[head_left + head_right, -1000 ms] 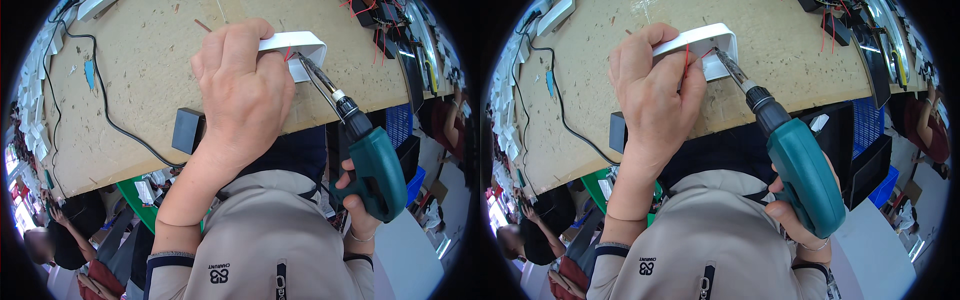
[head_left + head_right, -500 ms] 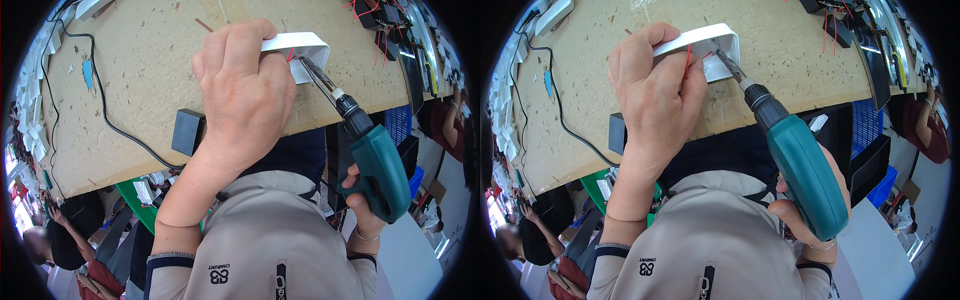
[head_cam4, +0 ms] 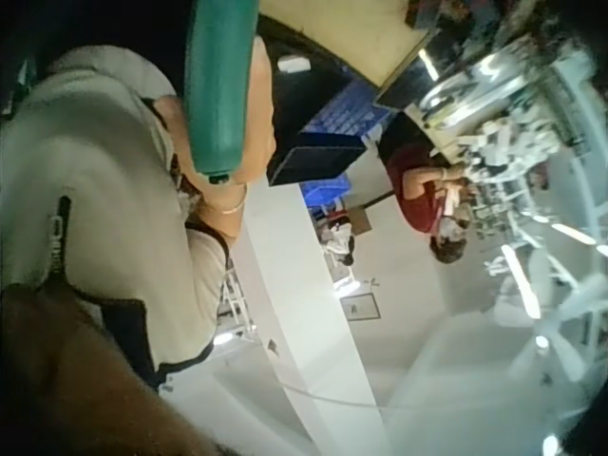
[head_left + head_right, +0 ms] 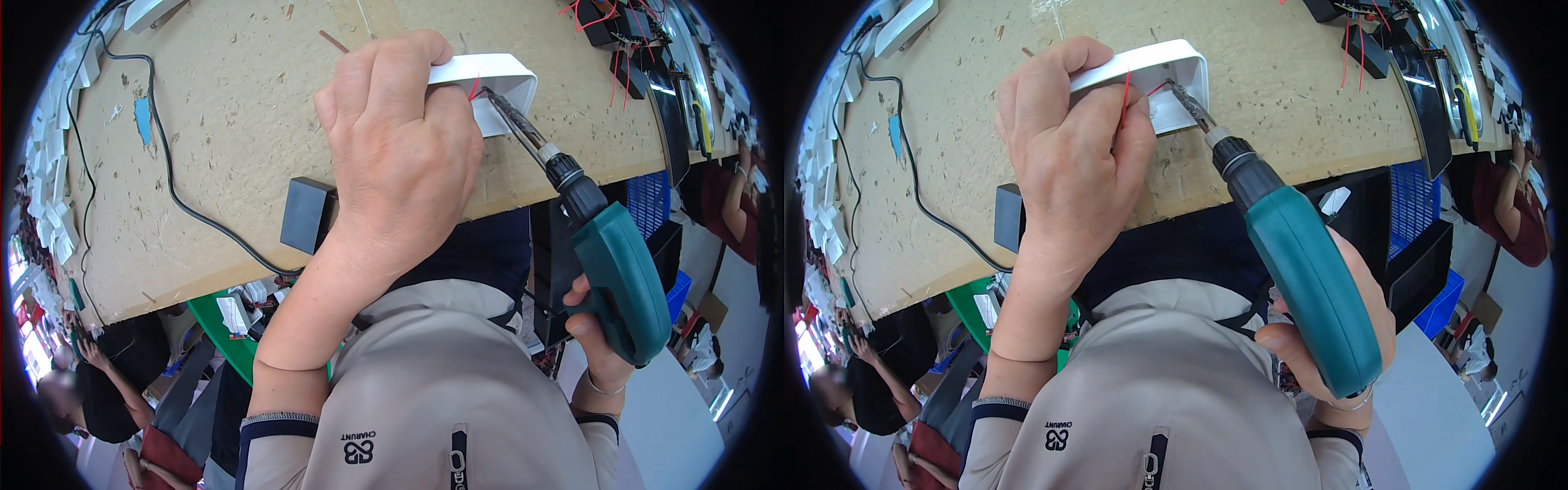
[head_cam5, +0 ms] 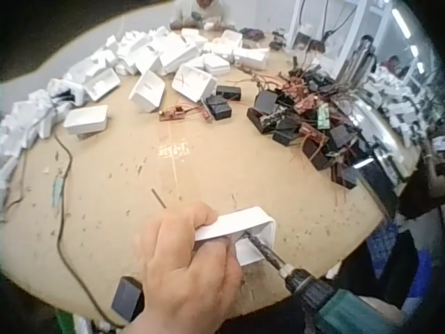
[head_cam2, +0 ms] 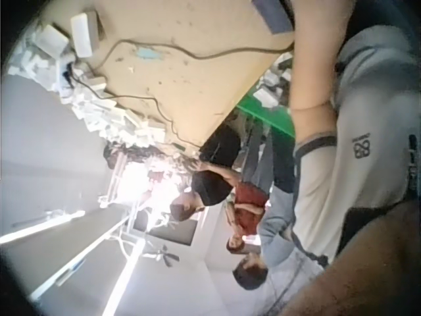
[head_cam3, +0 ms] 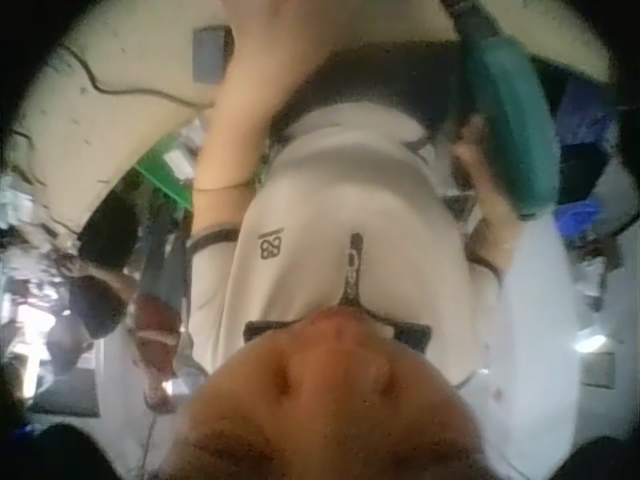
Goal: Soldering electronic wires into small plastic enclosures using a soldering gun.
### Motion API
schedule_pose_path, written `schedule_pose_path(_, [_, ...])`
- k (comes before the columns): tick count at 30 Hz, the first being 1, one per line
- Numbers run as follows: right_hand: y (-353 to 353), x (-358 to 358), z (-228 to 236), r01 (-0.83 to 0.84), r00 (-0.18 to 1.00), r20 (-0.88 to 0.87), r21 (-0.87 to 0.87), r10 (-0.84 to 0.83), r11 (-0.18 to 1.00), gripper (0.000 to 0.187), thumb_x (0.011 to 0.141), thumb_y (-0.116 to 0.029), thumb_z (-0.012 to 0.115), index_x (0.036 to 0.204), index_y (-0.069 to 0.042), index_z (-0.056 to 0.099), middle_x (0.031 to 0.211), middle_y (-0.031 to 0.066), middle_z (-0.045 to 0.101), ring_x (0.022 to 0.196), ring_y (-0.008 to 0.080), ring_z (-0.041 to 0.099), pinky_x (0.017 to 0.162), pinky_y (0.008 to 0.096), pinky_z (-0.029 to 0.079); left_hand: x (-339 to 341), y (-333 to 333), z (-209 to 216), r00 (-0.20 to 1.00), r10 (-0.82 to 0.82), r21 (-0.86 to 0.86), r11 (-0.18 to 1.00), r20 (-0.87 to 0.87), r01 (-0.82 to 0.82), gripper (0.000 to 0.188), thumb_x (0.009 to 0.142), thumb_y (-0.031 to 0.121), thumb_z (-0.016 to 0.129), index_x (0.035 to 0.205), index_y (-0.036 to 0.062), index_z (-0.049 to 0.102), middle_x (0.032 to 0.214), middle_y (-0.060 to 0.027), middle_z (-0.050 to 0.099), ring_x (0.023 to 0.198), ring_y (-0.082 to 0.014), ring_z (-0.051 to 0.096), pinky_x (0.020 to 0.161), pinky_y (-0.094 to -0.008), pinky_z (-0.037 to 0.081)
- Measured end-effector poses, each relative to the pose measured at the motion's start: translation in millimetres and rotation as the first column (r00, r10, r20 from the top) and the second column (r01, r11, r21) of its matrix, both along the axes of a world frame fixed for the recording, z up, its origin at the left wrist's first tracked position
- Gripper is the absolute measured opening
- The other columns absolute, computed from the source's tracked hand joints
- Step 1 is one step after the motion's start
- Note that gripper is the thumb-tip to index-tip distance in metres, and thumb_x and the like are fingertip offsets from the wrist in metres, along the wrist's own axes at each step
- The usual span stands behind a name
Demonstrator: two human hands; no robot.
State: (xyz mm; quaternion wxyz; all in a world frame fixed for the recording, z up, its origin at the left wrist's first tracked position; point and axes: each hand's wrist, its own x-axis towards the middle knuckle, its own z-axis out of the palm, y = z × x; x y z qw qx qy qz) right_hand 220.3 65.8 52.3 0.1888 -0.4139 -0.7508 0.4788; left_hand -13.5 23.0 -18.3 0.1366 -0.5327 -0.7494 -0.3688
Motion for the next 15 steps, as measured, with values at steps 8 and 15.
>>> schedule_pose_path(8, [-0.1, 0.7, -1.1, -0.008, 1.0, -0.018, -0.045, 0.007, 0.999, 0.078, 0.065, -0.022, 0.085, 0.125, 0.01, 0.049, 0.1, 0.0127, 0.066, 0.073, 0.0121, 0.063, 0.066, 0.0218, 0.051, -0.6, 0.0, -0.2, 1.0, -0.003, 0.003, 1.0, -0.005, 0.003, 0.008, 0.065, 0.003, 0.067, 0.07, 0.0015, 0.062, 0.101, -0.0077, 0.057, 0.088, -0.0253, 0.049, 0.078, -0.0351, 0.037])
schedule_pose_path(15, [0.2, 3.4, -4.9, -0.013, 0.996, -0.093, -0.083, 0.005, 0.996, 0.081, 0.064, -0.02, 0.086, 0.129, 0.009, 0.045, 0.108, 0.0158, 0.064, 0.08, 0.0139, 0.065, 0.071, 0.0239, 0.053, -0.4, 0.3, 0.1, 1.0, 0.004, 0.007, 1.0, -0.006, -0.004, 0.007, 0.066, 0.002, 0.067, 0.07, 0.0016, 0.062, 0.101, -0.0077, 0.057, 0.088, -0.0253, 0.049, 0.077, -0.035, 0.037])
